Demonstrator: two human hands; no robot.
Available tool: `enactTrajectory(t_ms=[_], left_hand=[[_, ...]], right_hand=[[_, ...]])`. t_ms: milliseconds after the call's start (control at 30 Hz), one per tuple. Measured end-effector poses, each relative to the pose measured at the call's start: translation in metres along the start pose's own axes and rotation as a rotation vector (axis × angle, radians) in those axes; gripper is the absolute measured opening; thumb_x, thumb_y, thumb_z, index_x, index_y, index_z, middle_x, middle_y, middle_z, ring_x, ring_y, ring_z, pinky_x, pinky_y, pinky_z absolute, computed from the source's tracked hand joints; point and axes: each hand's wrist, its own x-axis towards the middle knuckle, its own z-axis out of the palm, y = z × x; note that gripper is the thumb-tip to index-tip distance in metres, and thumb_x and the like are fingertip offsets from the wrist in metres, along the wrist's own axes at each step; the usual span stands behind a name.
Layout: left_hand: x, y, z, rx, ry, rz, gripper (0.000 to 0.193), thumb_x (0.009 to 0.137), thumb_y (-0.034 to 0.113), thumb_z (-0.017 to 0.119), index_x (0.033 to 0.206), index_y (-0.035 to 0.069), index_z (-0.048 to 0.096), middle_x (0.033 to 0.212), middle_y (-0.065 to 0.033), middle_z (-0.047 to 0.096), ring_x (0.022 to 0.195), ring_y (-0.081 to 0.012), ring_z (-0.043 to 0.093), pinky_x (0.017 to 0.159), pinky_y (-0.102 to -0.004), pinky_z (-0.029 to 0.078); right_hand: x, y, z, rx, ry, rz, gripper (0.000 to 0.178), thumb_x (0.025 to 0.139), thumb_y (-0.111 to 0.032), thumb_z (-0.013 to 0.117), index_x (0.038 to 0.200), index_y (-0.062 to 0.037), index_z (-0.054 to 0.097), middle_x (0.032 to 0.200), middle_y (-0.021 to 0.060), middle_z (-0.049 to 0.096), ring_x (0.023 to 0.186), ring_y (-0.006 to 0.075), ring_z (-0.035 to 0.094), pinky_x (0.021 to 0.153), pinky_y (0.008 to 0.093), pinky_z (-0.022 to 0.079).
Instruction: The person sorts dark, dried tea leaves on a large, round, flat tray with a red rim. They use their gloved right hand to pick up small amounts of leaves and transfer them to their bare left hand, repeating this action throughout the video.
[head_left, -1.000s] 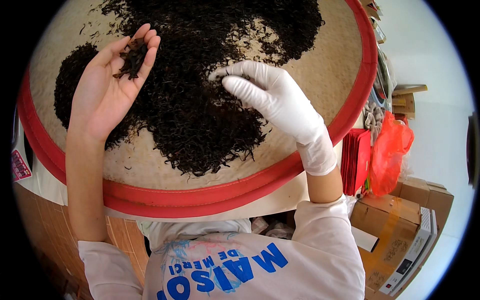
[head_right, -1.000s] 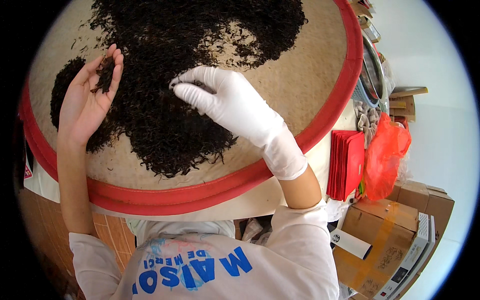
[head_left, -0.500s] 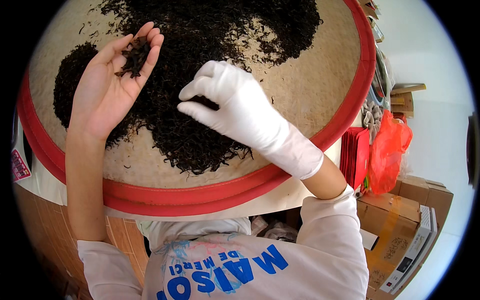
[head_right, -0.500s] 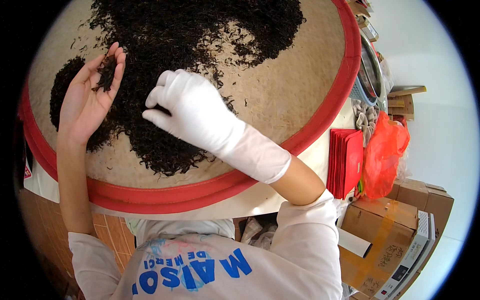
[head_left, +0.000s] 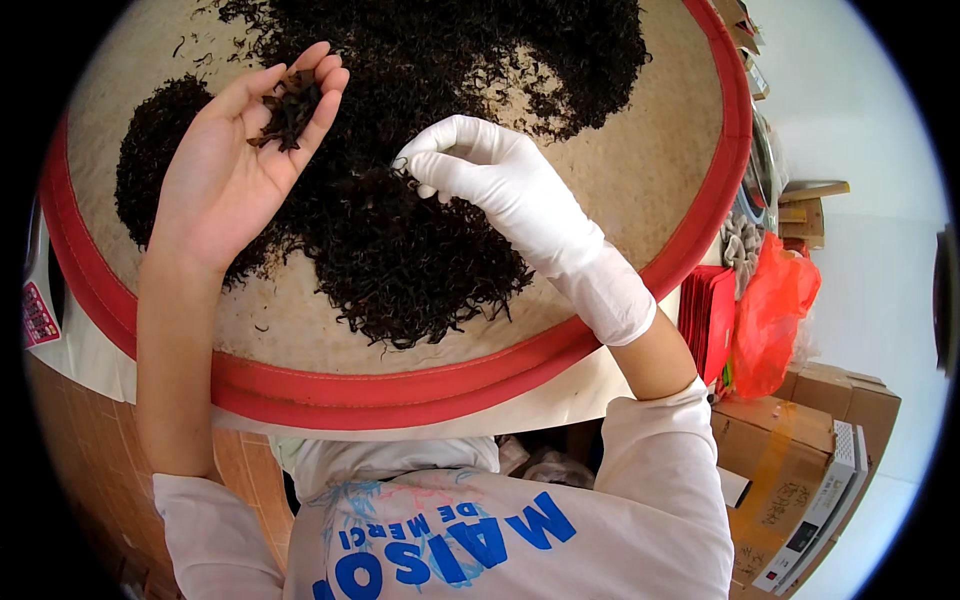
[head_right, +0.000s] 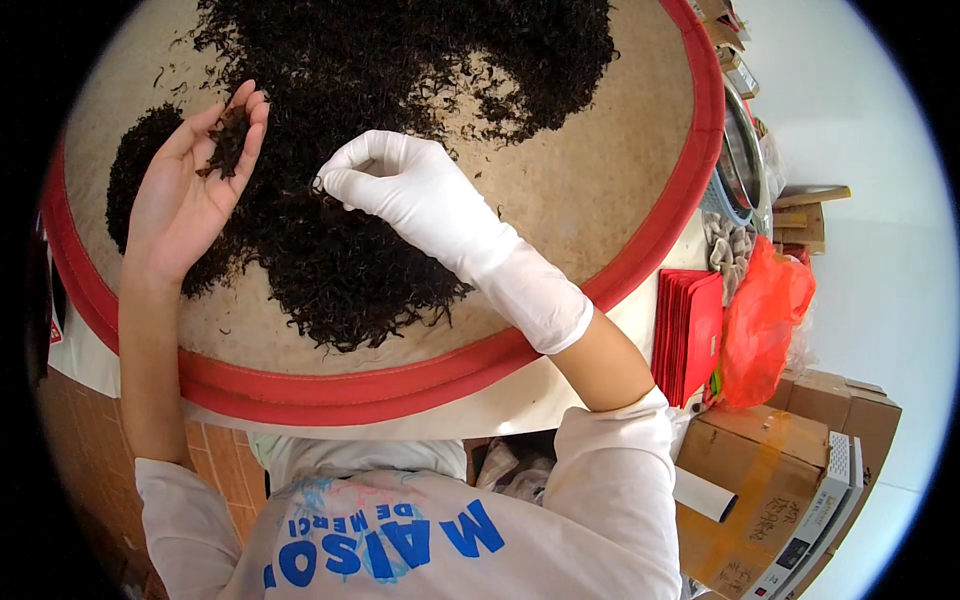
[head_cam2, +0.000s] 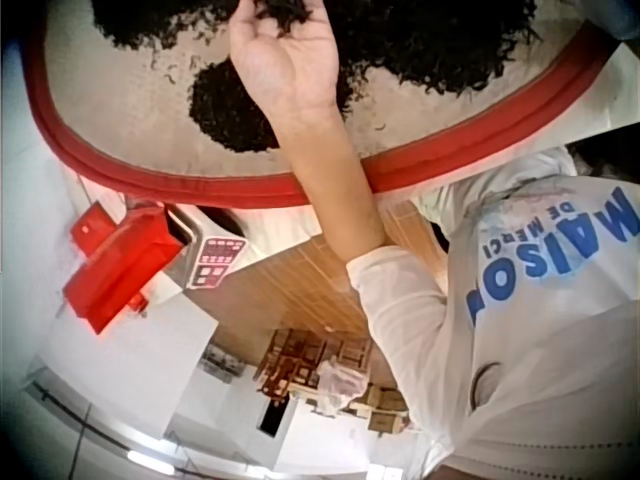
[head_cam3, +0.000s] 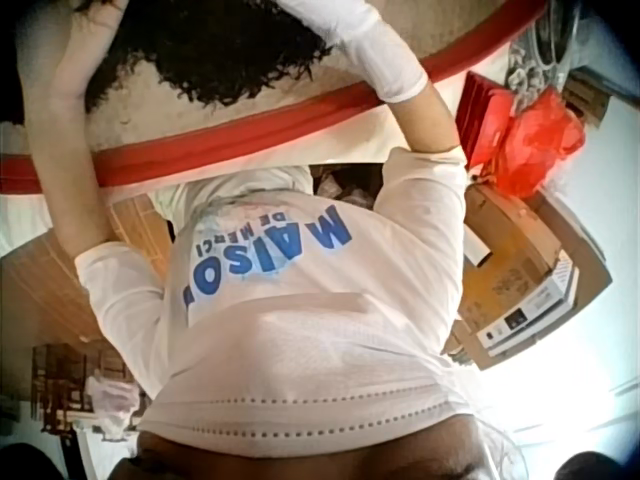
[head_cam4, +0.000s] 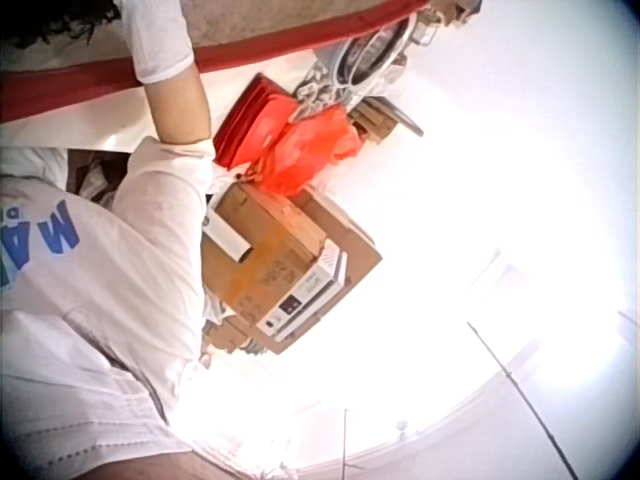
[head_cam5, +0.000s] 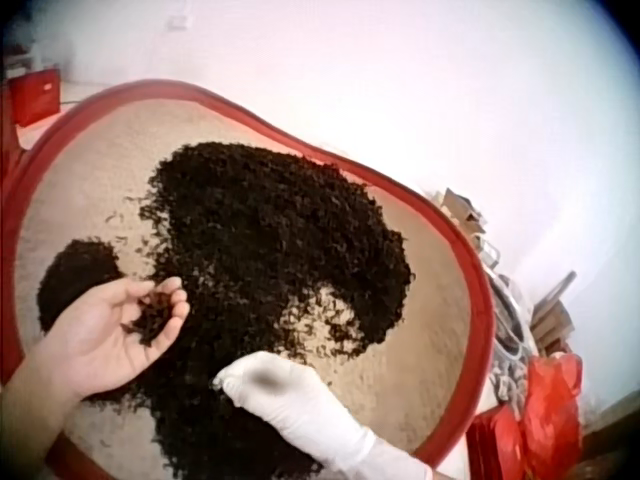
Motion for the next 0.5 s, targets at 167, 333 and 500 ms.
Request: enactTrajectory(t_ms=[167,333,500], left_hand=[[0.001,-0.001,0.002,0.022,0.005,-0.009,0.035,0.099,0.011,0.041,0.129,-0.007,0.046,0.123,-0.012,0.055,0.114,-0.0188,0.055,0.1,-0.0295,0.048],[0.001,-0.004,0.005,0.068,0.053,0.021,0.035,0.1,0.012,0.041,0.129,-0.007,0.046,0.123,-0.0119,0.055,0.114,-0.0186,0.055,0.1,-0.0294,0.048],[0.003,0.0,-0.001,0.022,-0.001,0.01,0.036,0.099,0.01,0.041,0.13,-0.008,0.044,0.124,-0.0141,0.054,0.114,-0.0201,0.055,0.101,-0.0301,0.048]], right_hand=[[0.0,0.0,-0.009,0.274,-0.117,0.051,0.018,0.092,-0.017,0.058,0.101,-0.0016,0.062,0.099,0.0076,0.066,0.091,0.0145,0.063,0.079,0.0258,0.049],[-0.001,-0.001,-0.013,0.211,-0.107,0.03,0.024,0.094,-0.019,0.056,0.109,-0.0008,0.062,0.103,0.0093,0.066,0.09,0.0169,0.065,0.08,0.0272,0.051],[-0.008,-0.005,-0.022,-0.664,0.243,-0.349,0.026,0.089,-0.017,0.06,0.109,-0.0023,0.064,0.094,0.0155,0.068,0.078,0.0249,0.067,0.074,0.0322,0.052]])
